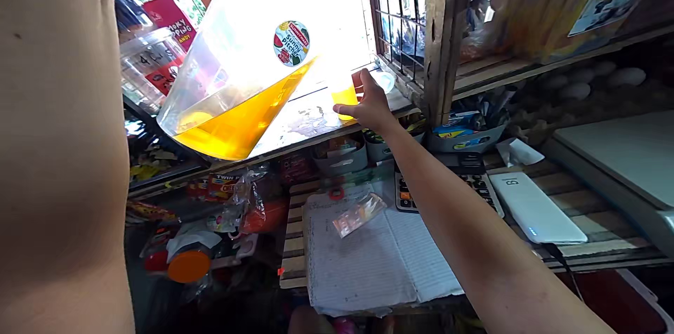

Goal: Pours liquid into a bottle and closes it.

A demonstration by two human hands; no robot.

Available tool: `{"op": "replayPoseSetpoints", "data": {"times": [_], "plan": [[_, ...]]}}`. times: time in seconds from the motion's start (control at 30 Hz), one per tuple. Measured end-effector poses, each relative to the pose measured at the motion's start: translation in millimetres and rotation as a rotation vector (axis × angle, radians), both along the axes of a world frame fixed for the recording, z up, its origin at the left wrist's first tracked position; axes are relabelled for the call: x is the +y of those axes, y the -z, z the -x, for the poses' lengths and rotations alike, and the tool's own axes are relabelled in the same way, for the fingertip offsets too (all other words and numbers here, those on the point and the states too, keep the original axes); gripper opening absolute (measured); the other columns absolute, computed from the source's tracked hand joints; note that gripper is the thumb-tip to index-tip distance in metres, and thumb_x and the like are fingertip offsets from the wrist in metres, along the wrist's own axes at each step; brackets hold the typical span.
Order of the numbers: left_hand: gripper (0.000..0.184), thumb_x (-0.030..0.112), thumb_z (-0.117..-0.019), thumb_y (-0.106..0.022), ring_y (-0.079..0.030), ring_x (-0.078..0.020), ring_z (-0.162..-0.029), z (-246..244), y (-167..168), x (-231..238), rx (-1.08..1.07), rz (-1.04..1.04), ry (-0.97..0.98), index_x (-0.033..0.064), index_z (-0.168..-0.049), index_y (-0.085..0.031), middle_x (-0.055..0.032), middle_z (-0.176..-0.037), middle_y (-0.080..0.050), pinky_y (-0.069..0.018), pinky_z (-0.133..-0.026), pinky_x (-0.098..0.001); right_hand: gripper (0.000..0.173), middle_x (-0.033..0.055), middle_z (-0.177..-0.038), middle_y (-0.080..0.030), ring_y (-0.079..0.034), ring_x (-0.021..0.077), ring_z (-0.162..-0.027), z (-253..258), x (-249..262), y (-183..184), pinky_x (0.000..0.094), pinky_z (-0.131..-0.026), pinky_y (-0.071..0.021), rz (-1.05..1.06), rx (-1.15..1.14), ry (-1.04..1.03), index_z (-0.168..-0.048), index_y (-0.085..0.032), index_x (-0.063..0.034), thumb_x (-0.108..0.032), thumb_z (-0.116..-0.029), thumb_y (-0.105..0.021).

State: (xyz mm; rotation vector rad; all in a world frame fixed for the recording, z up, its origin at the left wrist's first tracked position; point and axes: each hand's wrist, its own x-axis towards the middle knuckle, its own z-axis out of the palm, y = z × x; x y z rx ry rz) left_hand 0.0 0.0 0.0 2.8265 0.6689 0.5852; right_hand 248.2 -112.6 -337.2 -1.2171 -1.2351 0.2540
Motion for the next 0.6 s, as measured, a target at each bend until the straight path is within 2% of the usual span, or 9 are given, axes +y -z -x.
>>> {"op": "replayPoseSetpoints", "data": {"times": [0.2,0.33,0.4,0.6], "plan": [[0.025,-0.001,-0.0938,-0.038,-0.055,0.0014,-0.053,2.9,0.4,-5.2,0.016,-0.059,-0.075,0.0053,-0.093,-0.062,0.002,-0.064,-0.055,-0.0406,-0.045,-0.0093,0.072,0.0205,-0.127,-0.06,-0.065,0.0289,-0.112,-0.3,0.3,1.0,0.0472,-0.093,-0.0568,-0.003,-0.002,-0.002,-0.131,-0.052,-0.0017,-0.017,-0.0726,-0.091],[0.024,-0.005,-0.09,-0.04,-0.055,0.0016,-0.052,3.8,0.2,-4.7,0.001,-0.036,-0.117,0.0055,-0.091,-0.061,0.0018,-0.063,-0.055,-0.04,-0.045,-0.0092,0.072,0.0198,-0.127,-0.06,-0.065,0.0286,-0.112,-0.7,0.2,0.5,0.0476,-0.093,-0.0564,0.007,-0.001,-0.002,-0.131,-0.052,-0.0027,-0.018,-0.0723,-0.091],[0.026,-0.008,-0.0921,-0.039,-0.055,0.001,-0.052,3.1,0.7,-5.9,-0.01,-0.012,-0.126,0.0053,-0.091,-0.061,0.0009,-0.065,-0.055,-0.0398,-0.044,-0.0096,0.071,0.0197,-0.127,-0.06,-0.065,0.0284,-0.112,-0.5,0.3,0.7,0.0471,-0.093,-0.0566,0.006,0.0,-0.002,-0.13,-0.052,-0.0028,-0.018,-0.0723,-0.091],[0.033,-0.006,-0.0887,-0.032,-0.049,0.0036,-0.042,5.1,1.6,-3.1,0.004,0.195,0.156,0.0017,-0.092,-0.064,0.0009,-0.06,-0.055,-0.0377,-0.037,-0.0069,0.072,0.0199,-0.128,-0.06,-0.065,0.0283,-0.113,-0.7,0.3,1.1,0.0465,-0.094,-0.0562,0.0,-0.004,-0.01,-0.131,-0.051,-0.0022,-0.018,-0.0735,-0.09]]}}
